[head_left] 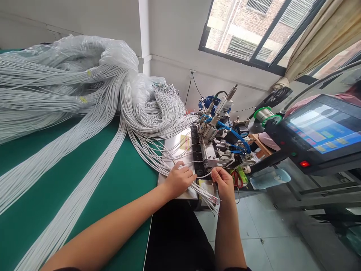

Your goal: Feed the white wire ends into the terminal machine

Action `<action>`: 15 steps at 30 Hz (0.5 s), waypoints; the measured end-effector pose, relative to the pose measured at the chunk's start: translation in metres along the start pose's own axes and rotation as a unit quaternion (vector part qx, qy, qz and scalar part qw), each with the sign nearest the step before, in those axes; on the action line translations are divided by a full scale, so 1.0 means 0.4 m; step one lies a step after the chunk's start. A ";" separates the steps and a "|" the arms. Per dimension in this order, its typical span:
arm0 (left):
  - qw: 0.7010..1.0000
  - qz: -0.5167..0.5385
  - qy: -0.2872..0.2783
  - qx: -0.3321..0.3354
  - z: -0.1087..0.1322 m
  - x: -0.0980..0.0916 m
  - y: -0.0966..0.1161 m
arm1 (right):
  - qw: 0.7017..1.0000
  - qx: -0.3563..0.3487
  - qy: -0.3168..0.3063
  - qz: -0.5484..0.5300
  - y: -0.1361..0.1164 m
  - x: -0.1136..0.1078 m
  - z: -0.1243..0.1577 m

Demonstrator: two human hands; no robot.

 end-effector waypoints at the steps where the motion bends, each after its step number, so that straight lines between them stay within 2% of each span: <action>1: 1.000 0.003 0.000 -0.004 0.000 -0.001 0.000 | 1.000 0.001 0.006 0.012 0.001 -0.005 0.001; 5: 1.000 0.005 -0.014 -0.027 -0.002 -0.006 0.001 | 0.992 -0.007 0.018 0.121 0.007 -0.029 -0.001; 9: 0.998 0.008 -0.036 -0.043 -0.005 -0.008 0.002 | 0.977 -0.024 -0.012 0.209 0.019 -0.036 -0.007; 12: 0.997 0.014 -0.058 -0.057 -0.006 -0.008 0.003 | 0.978 -0.020 -0.028 0.204 0.039 -0.035 -0.013; 15: 0.994 0.019 -0.081 -0.075 -0.006 -0.009 0.003 | 0.989 0.007 -0.042 0.144 0.062 -0.032 -0.019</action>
Point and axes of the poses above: each hand's wrist, its own z-axis away from the middle knuckle, its own x-axis out of the palm, y = z × x, the point moved 1 cm from there along -z, towards the middle knuckle, and after that the axes turned 1 degree about x, right-handed, at the moved point
